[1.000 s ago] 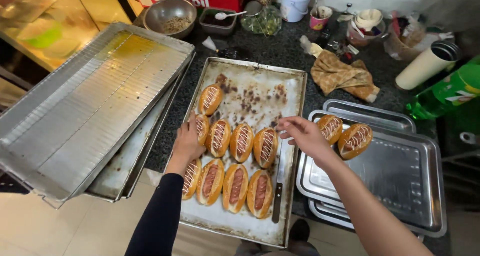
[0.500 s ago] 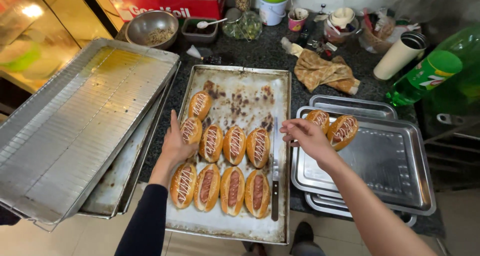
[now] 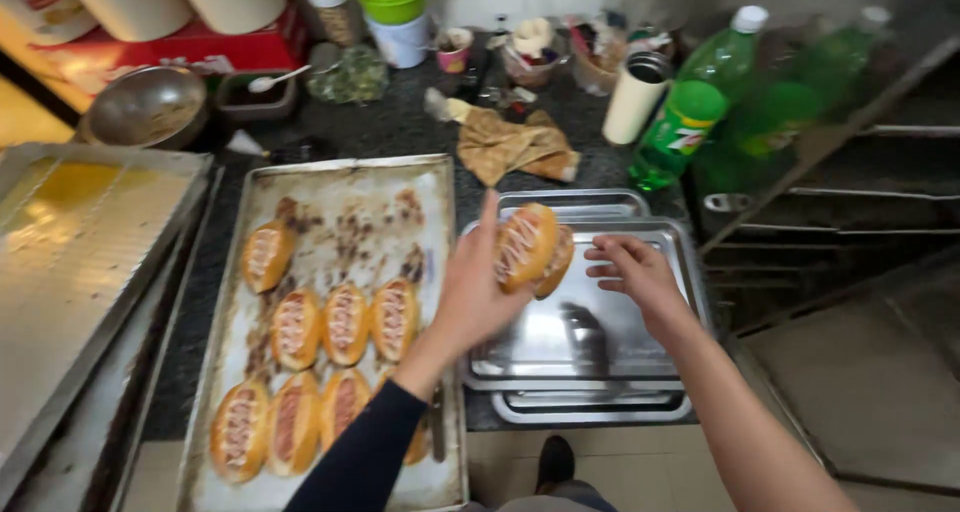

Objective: Apply frosting to hot dog buns, arrange them on a tray, and place the tray in a commercial oven.

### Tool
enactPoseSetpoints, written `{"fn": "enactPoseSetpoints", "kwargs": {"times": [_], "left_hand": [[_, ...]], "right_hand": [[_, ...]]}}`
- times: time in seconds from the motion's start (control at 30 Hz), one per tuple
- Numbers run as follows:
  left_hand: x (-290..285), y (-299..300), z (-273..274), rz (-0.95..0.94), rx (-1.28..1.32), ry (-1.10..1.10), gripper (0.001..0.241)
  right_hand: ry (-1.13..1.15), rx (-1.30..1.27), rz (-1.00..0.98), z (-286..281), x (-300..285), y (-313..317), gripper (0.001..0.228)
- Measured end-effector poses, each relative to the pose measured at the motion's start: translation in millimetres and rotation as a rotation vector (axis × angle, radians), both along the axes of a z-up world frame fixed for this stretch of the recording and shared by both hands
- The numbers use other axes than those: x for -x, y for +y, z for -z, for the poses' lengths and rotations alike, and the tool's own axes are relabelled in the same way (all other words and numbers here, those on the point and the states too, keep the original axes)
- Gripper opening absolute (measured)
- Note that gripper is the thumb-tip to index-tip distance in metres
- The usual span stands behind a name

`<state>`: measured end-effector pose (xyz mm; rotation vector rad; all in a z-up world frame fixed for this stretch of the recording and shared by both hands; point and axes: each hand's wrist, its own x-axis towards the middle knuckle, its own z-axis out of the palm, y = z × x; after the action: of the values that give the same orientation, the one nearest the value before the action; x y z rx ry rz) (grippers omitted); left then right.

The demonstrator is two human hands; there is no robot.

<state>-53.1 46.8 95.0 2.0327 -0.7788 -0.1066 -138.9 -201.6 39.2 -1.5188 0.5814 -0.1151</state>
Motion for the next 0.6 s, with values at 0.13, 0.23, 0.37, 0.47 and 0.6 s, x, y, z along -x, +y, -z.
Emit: {"fn": "enactPoseSetpoints", "kwargs": {"times": [0.13,0.23,0.37,0.47,0.6], "left_hand": [[23,-83,35,0.063,-0.076,-0.157,0.124],[29,-127,69,0.089,-0.006,-0.276,0.12],[31,-160,100,0.036,-0.161,-0.302,0.115],[33,-169,106,-0.012,-0.286,-0.334,0.11],[36,-162,94,-0.042,-0.255,-0.4,0.107]], "right_hand": [[0.055,-0.04,0.111,39,28,-55,0.034],[0.096,-0.102,0.155,62,38,-79,0.035],[0.217,-0.143,0.104,82,35,-81,0.04],[0.275,-0.161,0.038,89,24,-76,0.046],[0.252,-0.186,0.028,98,15,-73,0.052]]}}
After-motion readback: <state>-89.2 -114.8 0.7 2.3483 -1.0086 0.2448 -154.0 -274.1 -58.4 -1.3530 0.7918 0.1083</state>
